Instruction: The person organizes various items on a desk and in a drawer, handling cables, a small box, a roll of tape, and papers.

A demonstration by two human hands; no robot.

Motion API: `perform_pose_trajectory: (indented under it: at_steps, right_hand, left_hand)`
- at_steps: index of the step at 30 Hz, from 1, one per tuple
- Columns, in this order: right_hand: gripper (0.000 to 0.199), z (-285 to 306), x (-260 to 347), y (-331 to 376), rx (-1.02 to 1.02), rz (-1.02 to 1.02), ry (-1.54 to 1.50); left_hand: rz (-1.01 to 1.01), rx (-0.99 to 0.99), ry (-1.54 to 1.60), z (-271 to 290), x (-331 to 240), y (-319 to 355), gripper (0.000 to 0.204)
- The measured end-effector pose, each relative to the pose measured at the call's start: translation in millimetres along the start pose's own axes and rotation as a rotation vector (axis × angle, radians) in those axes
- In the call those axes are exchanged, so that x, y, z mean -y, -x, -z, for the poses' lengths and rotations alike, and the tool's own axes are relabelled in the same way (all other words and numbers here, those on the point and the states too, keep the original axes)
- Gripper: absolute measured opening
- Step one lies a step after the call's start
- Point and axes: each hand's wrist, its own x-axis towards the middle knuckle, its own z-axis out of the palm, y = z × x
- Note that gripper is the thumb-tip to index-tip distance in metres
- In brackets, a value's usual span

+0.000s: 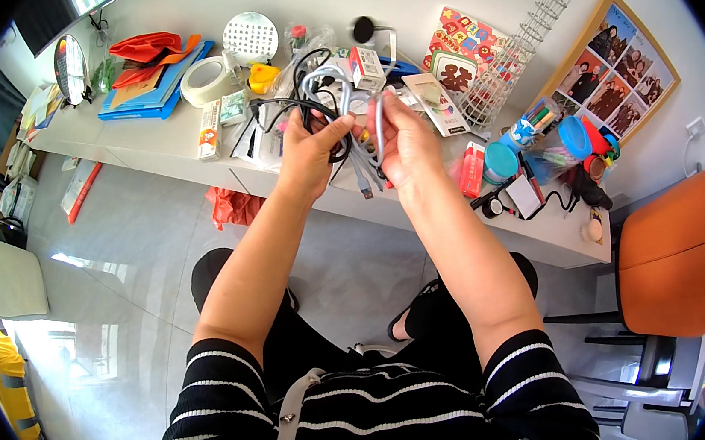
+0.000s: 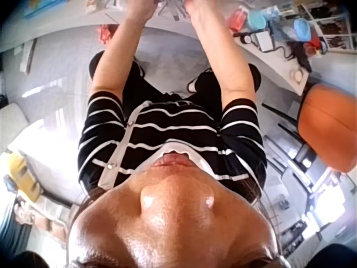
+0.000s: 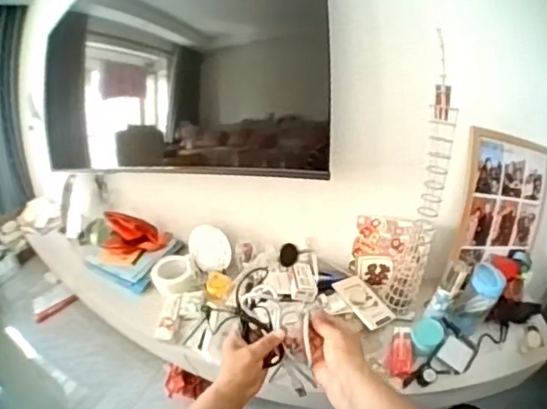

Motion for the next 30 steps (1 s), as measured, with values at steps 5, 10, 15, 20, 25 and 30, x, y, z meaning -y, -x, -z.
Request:
perform_pose_trajectory:
  at_steps: [5, 10, 15, 20, 25, 30]
  right_hand:
    - [0.016, -13.5, -2.9, 16.5, 0.069, -0.020, 0.228]
    - [0.022, -7.6, 1.6, 21.1, 0.134, -0.104, 0.574]
    - [0.034, -10.0, 23.3, 18.1, 0.099, 0.038, 0.807]
    - [0.028, -5.3, 28.0, 9.4, 0.198, 0.199, 0.777]
    - [0.021, -2.7, 27.3, 9.3, 0.243, 0.277, 0.701]
    - [0.020, -9.2, 40.5, 7.7, 0.164, 0.380, 0.497]
  left_hand:
    - [-0.103, -0.064, -0.088, -6.0, -7.3, 4.1, 0.035]
    - [-0.073, -0.099, -0.214, 2.3, -13.7, 0.6, 0.036]
    - [-0.076, -0.085, -0.397, 0.6, -17.8, 3.9, 0.036]
    - [-0.146, -0.087, -0.687, -1.2, -10.8, 7.9, 0.039]
    - [-0.177, -0.047, -0.628, 7.3, -8.4, 6.4, 0.038]
    - [-0.089, -0.037, -0.286, -0.9, -27.0, 9.4, 0.034]
